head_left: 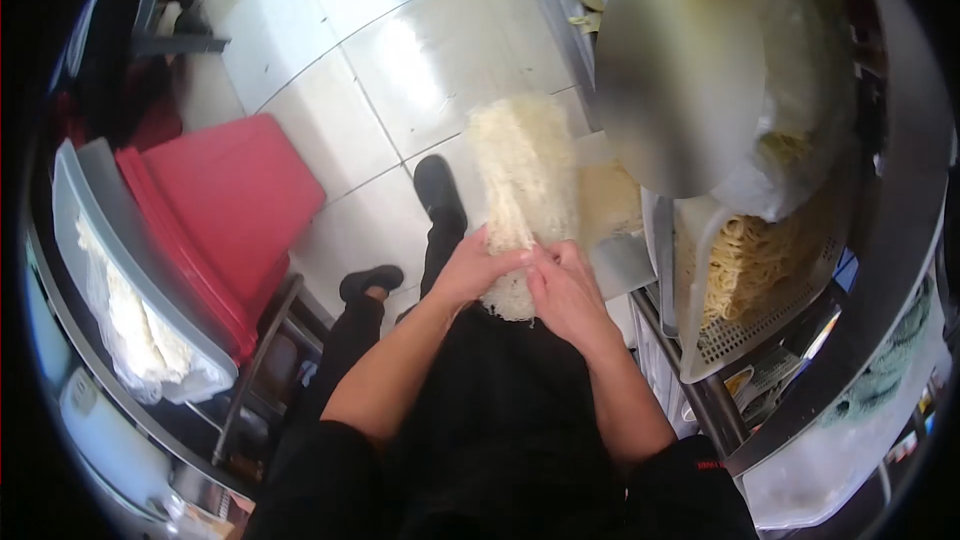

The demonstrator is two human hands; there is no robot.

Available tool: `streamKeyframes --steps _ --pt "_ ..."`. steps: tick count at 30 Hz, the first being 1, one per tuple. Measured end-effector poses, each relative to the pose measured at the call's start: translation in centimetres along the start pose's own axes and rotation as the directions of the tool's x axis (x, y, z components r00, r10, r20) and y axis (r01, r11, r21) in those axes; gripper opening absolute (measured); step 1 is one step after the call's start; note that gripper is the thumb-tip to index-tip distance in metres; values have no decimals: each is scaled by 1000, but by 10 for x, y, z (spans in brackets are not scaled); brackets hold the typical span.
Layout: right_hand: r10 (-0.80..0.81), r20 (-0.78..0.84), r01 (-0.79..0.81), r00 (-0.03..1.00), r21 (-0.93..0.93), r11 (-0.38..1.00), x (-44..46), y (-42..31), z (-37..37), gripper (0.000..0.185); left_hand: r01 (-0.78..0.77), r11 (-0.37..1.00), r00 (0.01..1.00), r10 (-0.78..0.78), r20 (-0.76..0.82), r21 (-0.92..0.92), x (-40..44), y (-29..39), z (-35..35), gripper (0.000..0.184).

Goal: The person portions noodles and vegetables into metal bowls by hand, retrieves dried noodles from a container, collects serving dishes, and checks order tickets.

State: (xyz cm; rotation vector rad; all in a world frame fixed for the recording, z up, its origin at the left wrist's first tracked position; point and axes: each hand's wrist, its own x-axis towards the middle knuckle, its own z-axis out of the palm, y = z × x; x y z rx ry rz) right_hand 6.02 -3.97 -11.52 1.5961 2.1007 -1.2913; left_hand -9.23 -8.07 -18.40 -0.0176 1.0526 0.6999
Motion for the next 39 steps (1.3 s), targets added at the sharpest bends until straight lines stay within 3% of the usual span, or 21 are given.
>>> streamKeyframes --steps 3,6,7,9,10,11,13,14,15,18,21,24,25,28,31,34,35,36,37,38,39 --pt "37 67 -25 997 -176 984 -2 -15 0 56 26 996 997 -20 79 -85 4 -9 -1 60" --pt "-105 13 106 994 -183 977 -4 -23 -2 54 53 982 998 -49 26 -183 8 -7 -7 53" --pt "-12 -55 12 998 1 1000 -7 -21 -1 51 60 978 998 -53 38 -198 7 -8 -11 53" --pt "191 -136 -128 972 374 919 -10 0 2 47 62 972 997 -50 54 -228 4 -8 -27 52" --pt "396 -248 -237 884 492 838 -9 32 16 41 56 975 997 -44 62 -215 2 -5 -35 52" --pt "585 -323 -307 744 613 728 -7 66 28 35 48 978 997 -35 68 -203 0 0 -45 53" --pt "884 -22 -258 468 953 160 9 96 24 28 13 984 998 -1 70 -179 -6 14 -60 53" --pt "844 65 8 533 997 -82 9 139 30 30 1 981 996 16 87 -193 -10 22 -66 53" --pt "779 132 244 613 906 -346 5 187 38 34 -10 979 995 30 98 -204 -15 29 -70 54" --pt "706 217 592 675 412 -693 14 251 49 36 -21 982 989 49 142 -189 -24 44 -82 56" --pt "839 229 723 493 428 -542 22 252 55 32 -25 986 990 47 136 -163 -34 60 -87 60" --pt "743 -3 621 669 551 -557 22 300 78 26 -38 994 993 49 109 -99 -44 89 -95 63" --pt "837 53 674 545 566 -474 27 291 73 21 -34 998 994 40 99 -62 -47 97 -92 64" --pt "787 76 682 612 452 -574 28 321 88 17 -109 993 985 113 127 -35 -51 124 -84 65" --pt "847 226 764 481 365 -531 41 291 67 17 -194 981 970 194 144 -10 -64 160 -78 66" --pt "765 265 599 588 494 -631 55 278 68 18 -253 967 952 245 186 23 -75 186 -68 66" --pt "769 204 398 606 759 -515 61 228 52 14 -288 956 945 275 179 54 -84 195 -61 65" --pt "765 138 164 629 939 -304 60 143 24 13 -320 945 937 303 173 75 -93 204 -56 64" --pt "654 27 51 756 994 -99 56 71 -11 13 -351 932 928 333 166 94 -104 216 -50 64" --pt "503 -46 -25 863 991 134 47 6 -46 13 -372 922 919 351 179 103 -117 228 -42 63" --pt "378 -325 175 867 908 380 36 -47 -81 12 -394 911 910 369 188 119 -133 237 -31 62"
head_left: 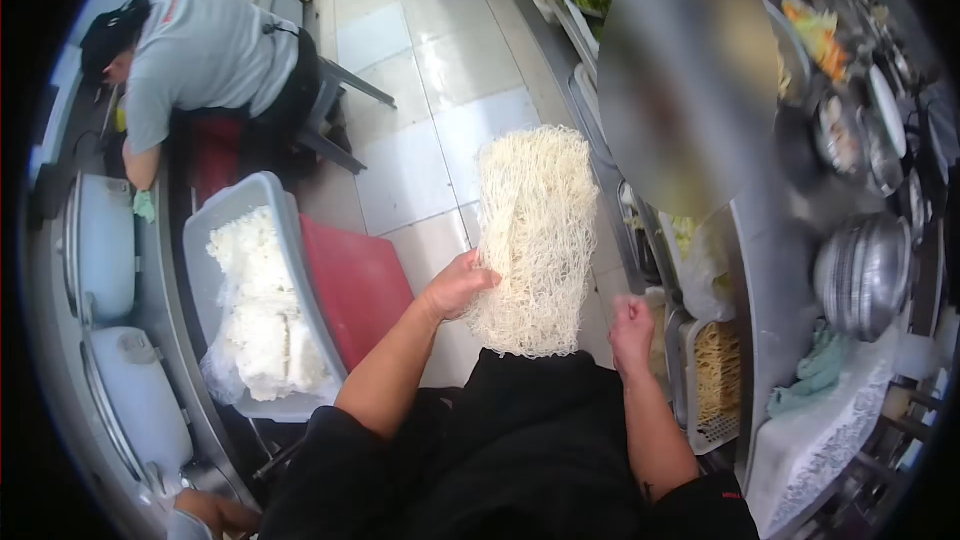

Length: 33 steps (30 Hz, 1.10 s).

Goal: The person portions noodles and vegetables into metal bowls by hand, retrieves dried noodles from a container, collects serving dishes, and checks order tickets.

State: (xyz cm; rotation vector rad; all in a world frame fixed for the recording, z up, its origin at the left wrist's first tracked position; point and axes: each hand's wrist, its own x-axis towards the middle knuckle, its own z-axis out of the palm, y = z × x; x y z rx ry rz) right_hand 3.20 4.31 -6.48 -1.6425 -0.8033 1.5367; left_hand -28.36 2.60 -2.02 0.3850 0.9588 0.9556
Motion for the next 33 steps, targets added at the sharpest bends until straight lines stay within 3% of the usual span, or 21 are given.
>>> streamKeyframes --steps 1,2,4,5,8,14,20,24,27,30,33 --pt "-295 66 301 953 -120 946 -17 -52 25 12 -20 1000 1000 20 8 18 -9 15 11 62" --pt "-460 162 485 873 -192 853 -33 -104 42 9 -20 999 1000 19 7 35 -17 27 21 61" --pt "-691 372 784 619 -243 572 -63 -204 88 6 -24 998 1000 24 8 60 -36 56 32 59" --pt "-756 468 889 458 -212 406 -69 -242 107 5 -49 996 999 48 13 80 -47 74 45 59" --pt "-686 706 977 175 -212 32 -46 -287 152 8 -121 984 993 117 34 132 -75 120 70 57" --pt "-486 854 929 185 -313 -197 -54 -345 187 8 -183 944 982 163 92 276 -91 193 83 56" --pt "-474 880 872 32 -256 -418 -19 -386 175 4 -145 917 987 108 118 372 -51 235 109 58" --pt "-621 776 887 -111 -205 -414 22 -404 173 13 -176 934 982 143 124 311 -21 258 118 58" --pt "-797 601 965 -66 -164 -203 40 -417 170 12 -207 938 977 184 108 278 0 270 113 58" --pt "-844 504 974 185 -209 89 44 -435 156 10 -216 943 975 193 111 252 15 290 105 59" --pt "-820 464 933 334 -285 219 58 -452 142 8 -257 921 966 248 69 291 38 313 91 56"
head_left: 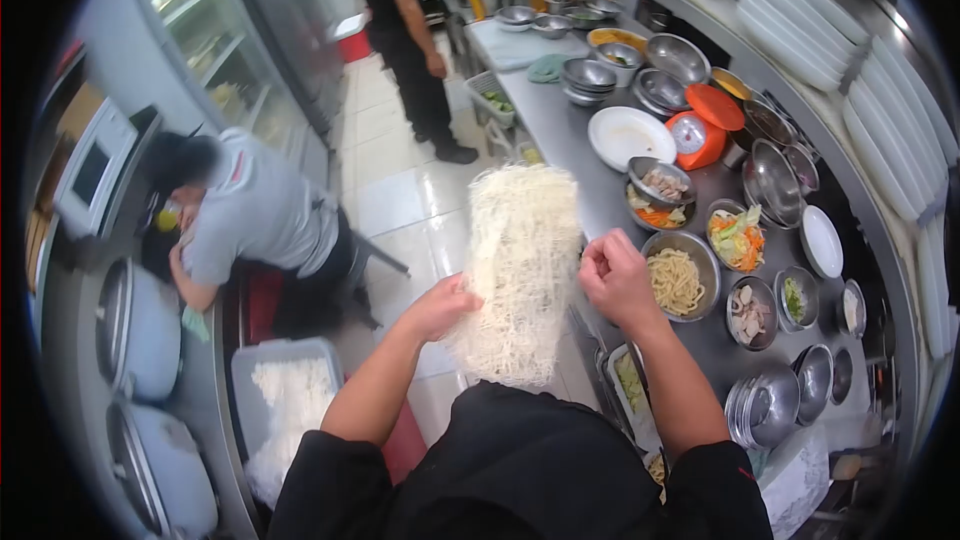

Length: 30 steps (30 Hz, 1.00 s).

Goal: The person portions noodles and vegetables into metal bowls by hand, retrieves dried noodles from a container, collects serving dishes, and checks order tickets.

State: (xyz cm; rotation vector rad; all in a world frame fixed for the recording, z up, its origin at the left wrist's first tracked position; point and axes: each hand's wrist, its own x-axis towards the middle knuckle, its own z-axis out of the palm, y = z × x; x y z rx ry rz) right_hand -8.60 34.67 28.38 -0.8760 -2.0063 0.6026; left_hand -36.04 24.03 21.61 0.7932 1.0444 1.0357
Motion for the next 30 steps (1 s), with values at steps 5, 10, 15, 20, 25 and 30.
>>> streamKeyframes --steps 5,10,15,20,25,30 --pt "48 -9 -48 999 -16 999 -6 13 5 6 -26 997 995 33 98 -71 63 34 -45 55" --pt "331 154 -318 931 -102 943 -25 24 12 10 7 1000 995 -5 104 -12 136 73 -99 56" --pt "730 -44 -728 682 -134 672 -62 31 -22 26 91 990 968 -113 225 108 195 103 -116 58" --pt "786 -487 -919 381 -108 379 -112 37 -42 31 120 959 906 -211 366 255 232 138 -125 60" --pt "769 -625 -937 136 170 304 -151 54 -41 38 222 827 781 -468 414 517 258 162 -140 59" --pt "908 -415 -655 -56 702 280 -127 58 -36 40 234 742 669 -592 450 629 285 162 -125 61"
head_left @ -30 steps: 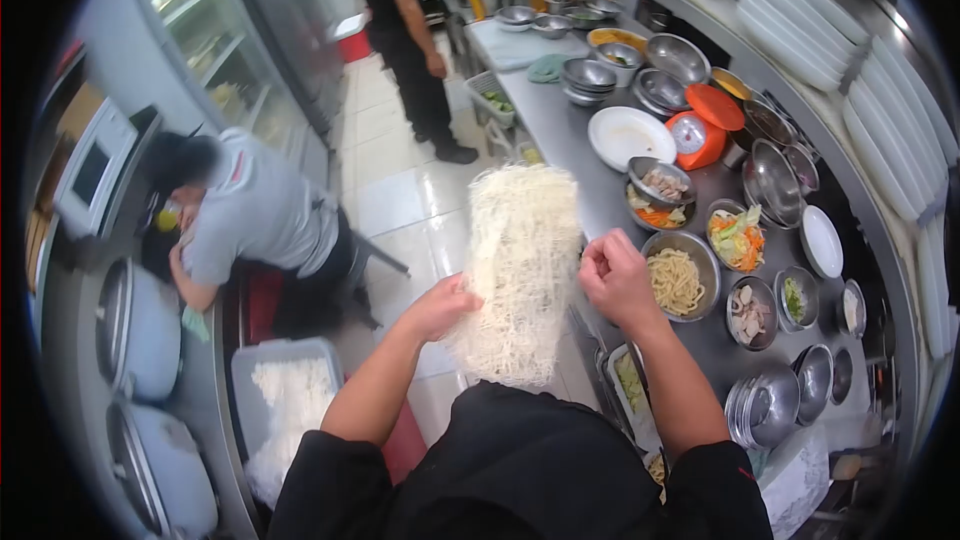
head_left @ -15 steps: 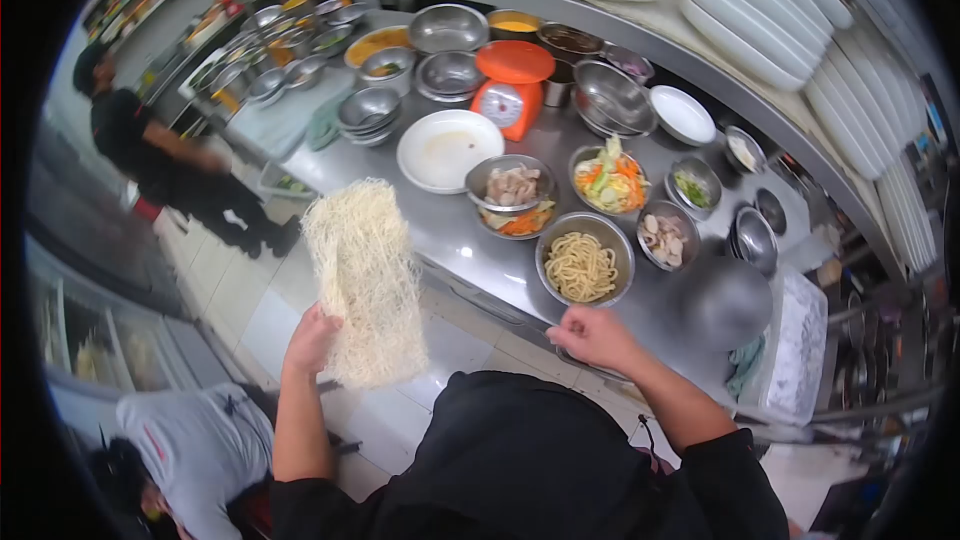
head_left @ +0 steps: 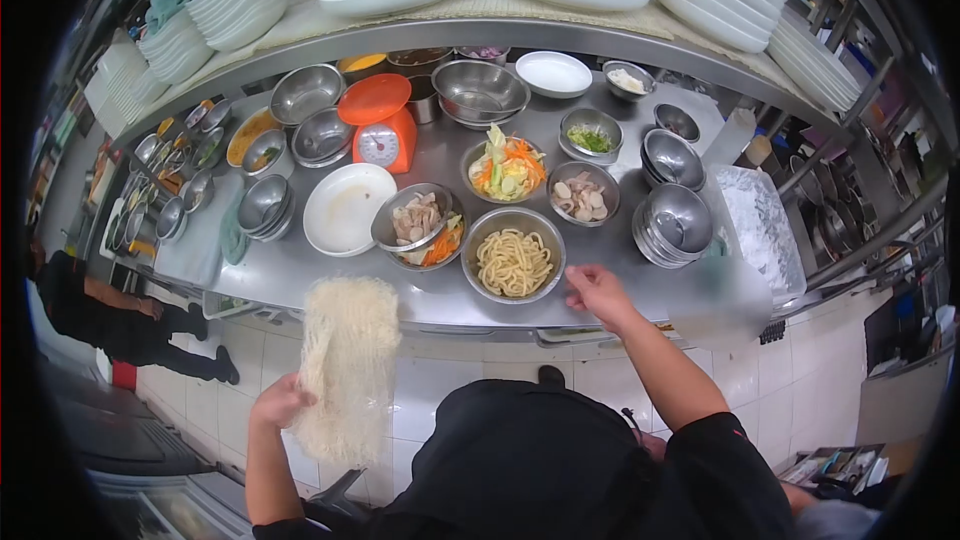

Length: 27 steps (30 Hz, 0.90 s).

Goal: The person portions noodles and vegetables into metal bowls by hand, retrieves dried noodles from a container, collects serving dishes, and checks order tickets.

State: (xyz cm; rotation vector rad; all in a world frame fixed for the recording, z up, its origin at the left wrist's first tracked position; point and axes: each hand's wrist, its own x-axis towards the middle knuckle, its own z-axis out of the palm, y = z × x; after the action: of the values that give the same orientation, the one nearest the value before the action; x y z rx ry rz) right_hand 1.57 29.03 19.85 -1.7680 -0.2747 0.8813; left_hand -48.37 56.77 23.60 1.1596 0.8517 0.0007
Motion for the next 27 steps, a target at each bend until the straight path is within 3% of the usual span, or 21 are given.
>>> streamKeyframes --steps 3,6,7,11,15,19,21,23,27 --pt "28 14 -29 1000 94 995 18 6 22 32 11 999 1000 -10 14 -41 16 9 8 61" --pt "42 16 -43 999 67 997 42 18 27 27 -26 991 999 23 -27 -133 26 0 14 61" --pt "35 20 -36 999 66 997 45 19 27 14 -56 982 997 47 -55 -181 30 -6 18 61" --pt "23 25 -25 999 74 997 32 6 20 14 -131 936 984 83 -159 -327 39 -23 59 57" --pt "80 128 -94 989 109 990 34 9 -6 17 -185 866 969 83 -231 -465 63 -53 109 49" --pt "89 214 -134 973 208 969 26 2 -20 20 -160 817 935 -54 -351 -554 94 -63 185 40" --pt "65 276 -136 959 245 960 20 -9 -26 19 -290 726 923 40 -382 -623 114 -67 232 38" --pt "37 329 -124 943 249 960 16 -18 -31 18 -344 659 904 39 -427 -669 127 -55 286 38" --pt "-17 411 -97 911 254 962 11 -25 -45 17 -368 552 923 118 -368 -748 165 -50 364 38"
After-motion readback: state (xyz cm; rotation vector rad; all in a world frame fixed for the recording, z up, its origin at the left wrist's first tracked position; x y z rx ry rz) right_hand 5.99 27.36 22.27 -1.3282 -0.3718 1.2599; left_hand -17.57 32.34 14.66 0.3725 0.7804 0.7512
